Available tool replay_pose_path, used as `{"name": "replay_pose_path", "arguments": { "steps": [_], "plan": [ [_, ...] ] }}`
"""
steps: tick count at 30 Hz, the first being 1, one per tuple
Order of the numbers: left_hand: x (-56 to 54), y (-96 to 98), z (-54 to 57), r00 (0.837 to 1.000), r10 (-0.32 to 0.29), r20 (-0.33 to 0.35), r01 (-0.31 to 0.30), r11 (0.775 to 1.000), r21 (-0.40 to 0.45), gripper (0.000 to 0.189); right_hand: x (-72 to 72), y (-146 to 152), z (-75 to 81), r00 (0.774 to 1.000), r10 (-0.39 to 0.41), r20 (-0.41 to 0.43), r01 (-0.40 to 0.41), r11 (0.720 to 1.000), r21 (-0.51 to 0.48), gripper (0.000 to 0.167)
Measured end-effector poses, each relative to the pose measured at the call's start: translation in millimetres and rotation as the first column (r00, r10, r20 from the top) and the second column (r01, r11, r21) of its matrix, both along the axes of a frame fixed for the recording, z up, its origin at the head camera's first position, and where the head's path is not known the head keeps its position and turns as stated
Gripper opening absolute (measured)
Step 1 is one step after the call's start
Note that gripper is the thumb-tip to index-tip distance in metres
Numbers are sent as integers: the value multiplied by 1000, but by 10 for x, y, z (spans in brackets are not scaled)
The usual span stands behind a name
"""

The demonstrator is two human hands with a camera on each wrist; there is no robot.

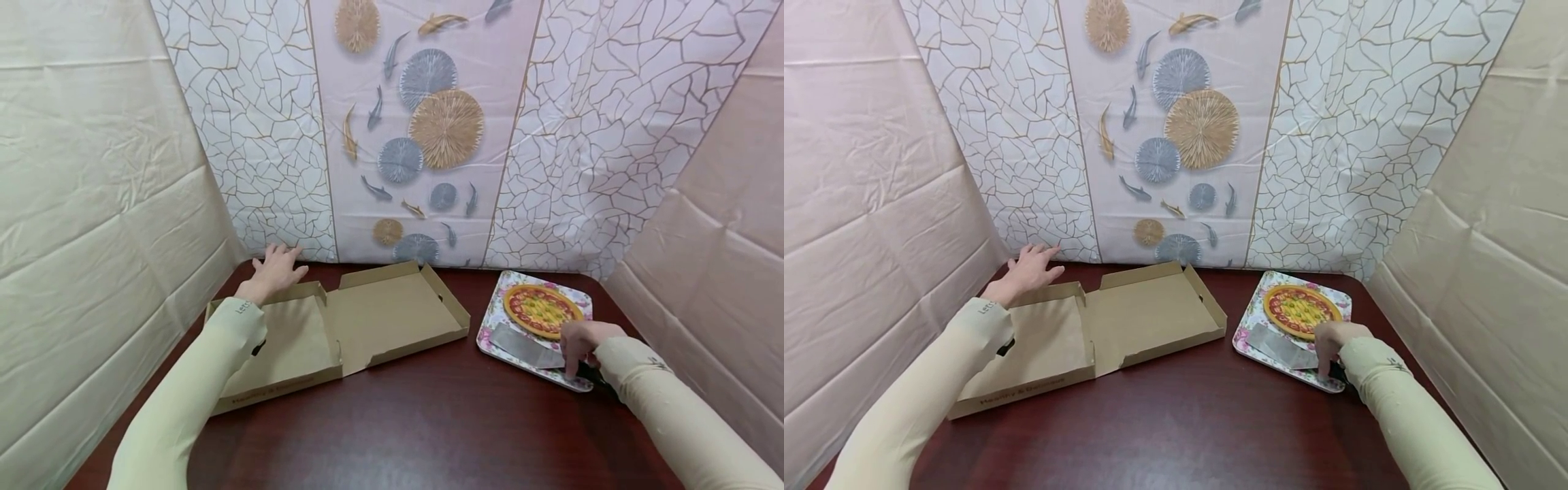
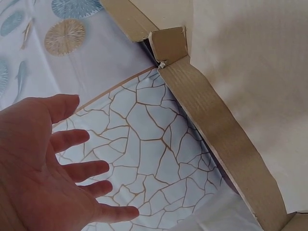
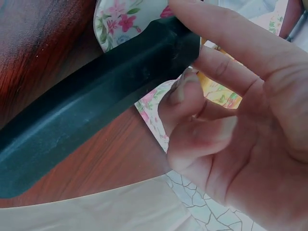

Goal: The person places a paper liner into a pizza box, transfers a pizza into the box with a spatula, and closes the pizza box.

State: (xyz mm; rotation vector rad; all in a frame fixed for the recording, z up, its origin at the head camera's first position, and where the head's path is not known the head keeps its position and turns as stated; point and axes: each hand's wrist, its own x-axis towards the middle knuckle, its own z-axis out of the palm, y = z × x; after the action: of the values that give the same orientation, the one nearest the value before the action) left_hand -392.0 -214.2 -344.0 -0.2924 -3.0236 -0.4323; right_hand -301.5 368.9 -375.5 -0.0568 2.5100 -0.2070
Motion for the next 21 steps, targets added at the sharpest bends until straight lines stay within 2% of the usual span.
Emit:
{"name": "replay_pose_path", "arguments": {
  "steps": [3, 6, 17, 21],
  "plan": [
    [0, 6, 7, 1000, 0, 1, 0, 1000, -7, 58, 13, 20, 9, 1000, -14, 1, 14, 999, -34, 20],
    [1, 17, 19, 1000, -4, -1, 4, 1000, -8, 58, 20, 25, 33, 1000, -11, 0, 11, 1000, -27, 18],
    [2, 40, 9, 1000, -1, -8, 1, 1000, -5, 55, -17, 14, 24, 999, 41, 7, -41, 994, 100, 27],
    [1, 43, 9, 1000, 6, -7, -6, 1000, -6, 54, -36, 42, 32, 997, 73, -23, -69, 986, 149, 25]
  ]
}}
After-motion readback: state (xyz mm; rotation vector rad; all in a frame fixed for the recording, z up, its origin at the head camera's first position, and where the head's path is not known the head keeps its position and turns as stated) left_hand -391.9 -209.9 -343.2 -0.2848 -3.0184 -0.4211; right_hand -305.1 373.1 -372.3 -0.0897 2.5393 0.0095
